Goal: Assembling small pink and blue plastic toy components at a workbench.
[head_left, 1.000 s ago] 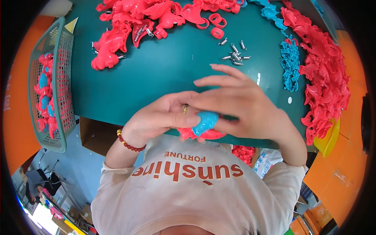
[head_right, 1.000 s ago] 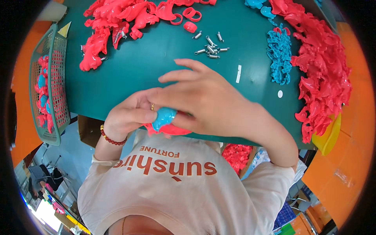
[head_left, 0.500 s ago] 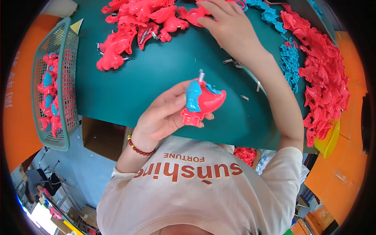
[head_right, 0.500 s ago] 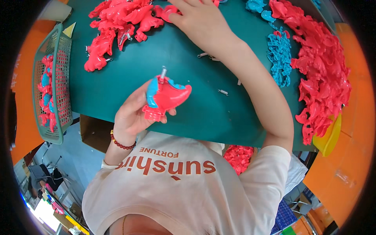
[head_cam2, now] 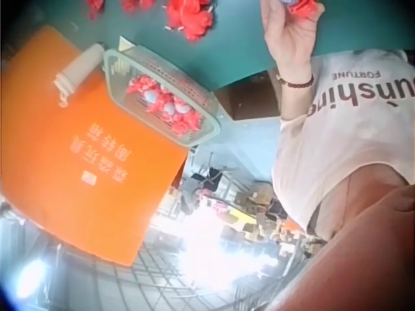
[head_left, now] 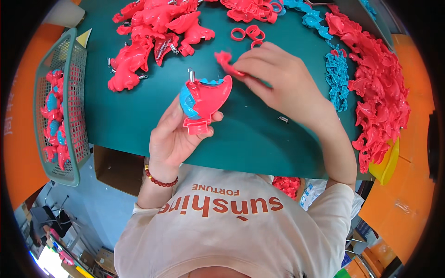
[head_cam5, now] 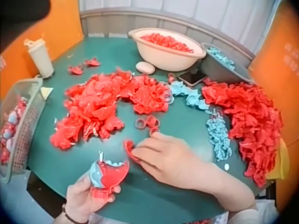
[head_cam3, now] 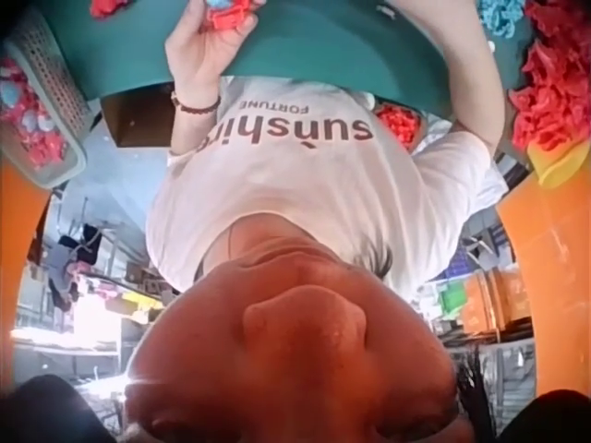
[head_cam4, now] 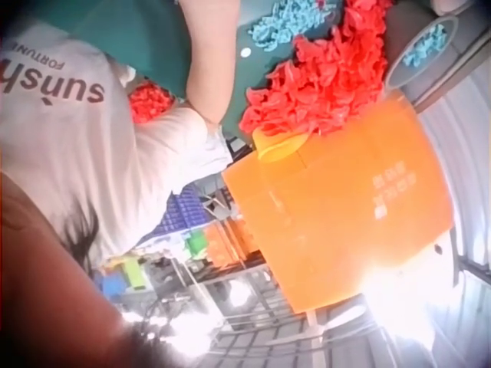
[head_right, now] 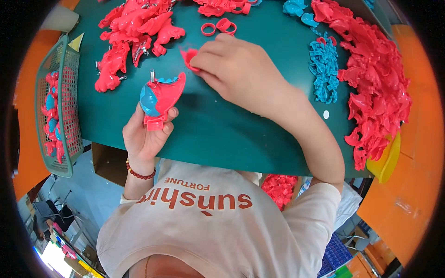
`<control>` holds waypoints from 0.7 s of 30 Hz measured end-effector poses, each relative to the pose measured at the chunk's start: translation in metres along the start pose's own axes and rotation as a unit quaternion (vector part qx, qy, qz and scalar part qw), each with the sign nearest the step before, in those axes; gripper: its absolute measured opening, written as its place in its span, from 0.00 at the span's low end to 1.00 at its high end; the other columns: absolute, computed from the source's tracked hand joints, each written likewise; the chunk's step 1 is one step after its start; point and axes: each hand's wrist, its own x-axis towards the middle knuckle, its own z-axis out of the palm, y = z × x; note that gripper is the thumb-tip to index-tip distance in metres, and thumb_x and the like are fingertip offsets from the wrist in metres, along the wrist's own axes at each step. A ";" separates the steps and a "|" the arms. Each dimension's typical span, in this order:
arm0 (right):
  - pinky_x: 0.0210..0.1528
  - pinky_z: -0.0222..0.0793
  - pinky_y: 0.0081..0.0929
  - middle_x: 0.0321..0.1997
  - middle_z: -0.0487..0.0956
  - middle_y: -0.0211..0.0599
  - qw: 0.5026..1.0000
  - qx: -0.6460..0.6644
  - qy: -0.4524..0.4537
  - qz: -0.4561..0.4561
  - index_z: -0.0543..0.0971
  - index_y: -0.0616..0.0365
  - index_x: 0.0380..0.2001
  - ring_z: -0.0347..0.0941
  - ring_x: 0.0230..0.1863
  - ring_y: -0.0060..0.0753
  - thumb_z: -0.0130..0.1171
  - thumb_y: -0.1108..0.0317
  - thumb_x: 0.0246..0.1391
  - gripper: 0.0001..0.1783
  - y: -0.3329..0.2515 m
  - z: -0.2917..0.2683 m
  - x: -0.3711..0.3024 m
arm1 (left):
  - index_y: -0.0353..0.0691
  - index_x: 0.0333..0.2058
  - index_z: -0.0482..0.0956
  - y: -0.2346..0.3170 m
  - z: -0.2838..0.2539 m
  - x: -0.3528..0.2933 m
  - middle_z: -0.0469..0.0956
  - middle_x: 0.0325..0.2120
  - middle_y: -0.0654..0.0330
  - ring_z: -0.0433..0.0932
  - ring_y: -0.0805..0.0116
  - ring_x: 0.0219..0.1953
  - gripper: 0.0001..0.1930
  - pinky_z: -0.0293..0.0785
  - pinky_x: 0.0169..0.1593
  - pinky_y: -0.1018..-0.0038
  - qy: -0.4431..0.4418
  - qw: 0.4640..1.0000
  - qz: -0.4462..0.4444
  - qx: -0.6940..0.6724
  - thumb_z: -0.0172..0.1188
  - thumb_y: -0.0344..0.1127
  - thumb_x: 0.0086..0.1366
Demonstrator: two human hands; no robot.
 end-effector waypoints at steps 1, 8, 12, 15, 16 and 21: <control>0.41 0.68 0.28 0.39 0.76 0.35 1.000 0.011 -0.012 0.023 0.76 0.57 0.39 0.71 0.41 0.35 0.60 0.73 0.45 0.14 -0.003 0.002 -0.003 | 0.30 0.58 0.50 -0.001 -0.001 -0.001 0.61 0.52 0.39 0.69 0.44 0.49 0.27 0.77 0.43 0.61 0.003 1.000 0.004 -0.002 0.47 0.35 0.65; 0.49 0.65 0.31 0.45 0.75 0.40 0.941 -0.268 0.011 0.205 0.75 0.56 0.44 0.69 0.48 0.41 0.56 0.71 0.49 0.16 0.049 -0.068 -0.050 | 0.32 0.58 0.51 0.000 -0.003 -0.007 0.62 0.52 0.42 0.69 0.46 0.50 0.26 0.75 0.44 0.63 0.021 1.000 0.017 -0.009 0.47 0.35 0.65; 0.47 0.65 0.30 0.40 0.77 0.37 0.890 -0.322 0.081 0.312 0.78 0.58 0.37 0.70 0.44 0.40 0.55 0.70 0.50 0.10 0.067 -0.118 -0.107 | 0.33 0.57 0.54 -0.002 -0.003 -0.007 0.63 0.52 0.43 0.68 0.45 0.50 0.24 0.73 0.44 0.63 0.011 1.000 -0.008 -0.016 0.46 0.35 0.65; 0.47 0.65 0.30 0.39 0.77 0.37 0.847 -0.351 0.050 0.397 0.78 0.59 0.36 0.70 0.42 0.39 0.56 0.70 0.49 0.09 0.073 -0.138 -0.135 | 0.34 0.56 0.57 0.002 -0.006 -0.014 0.63 0.52 0.45 0.68 0.46 0.50 0.24 0.71 0.43 0.62 0.038 0.999 0.006 -0.001 0.49 0.36 0.64; 0.47 0.65 0.30 0.39 0.77 0.37 0.840 -0.359 0.051 0.404 0.78 0.59 0.36 0.70 0.42 0.39 0.56 0.70 0.49 0.09 0.070 -0.140 -0.144 | 0.34 0.56 0.57 0.002 -0.007 -0.013 0.63 0.52 0.45 0.68 0.46 0.50 0.24 0.71 0.43 0.62 0.032 0.999 -0.005 -0.004 0.49 0.36 0.64; 0.46 0.65 0.32 0.36 0.75 0.38 0.840 -0.371 0.002 0.397 0.77 0.58 0.35 0.68 0.43 0.40 0.57 0.71 0.47 0.09 0.063 -0.133 -0.162 | 0.34 0.56 0.58 -0.004 -0.007 -0.008 0.63 0.52 0.47 0.67 0.49 0.50 0.23 0.71 0.44 0.63 0.035 0.999 -0.009 0.013 0.49 0.36 0.64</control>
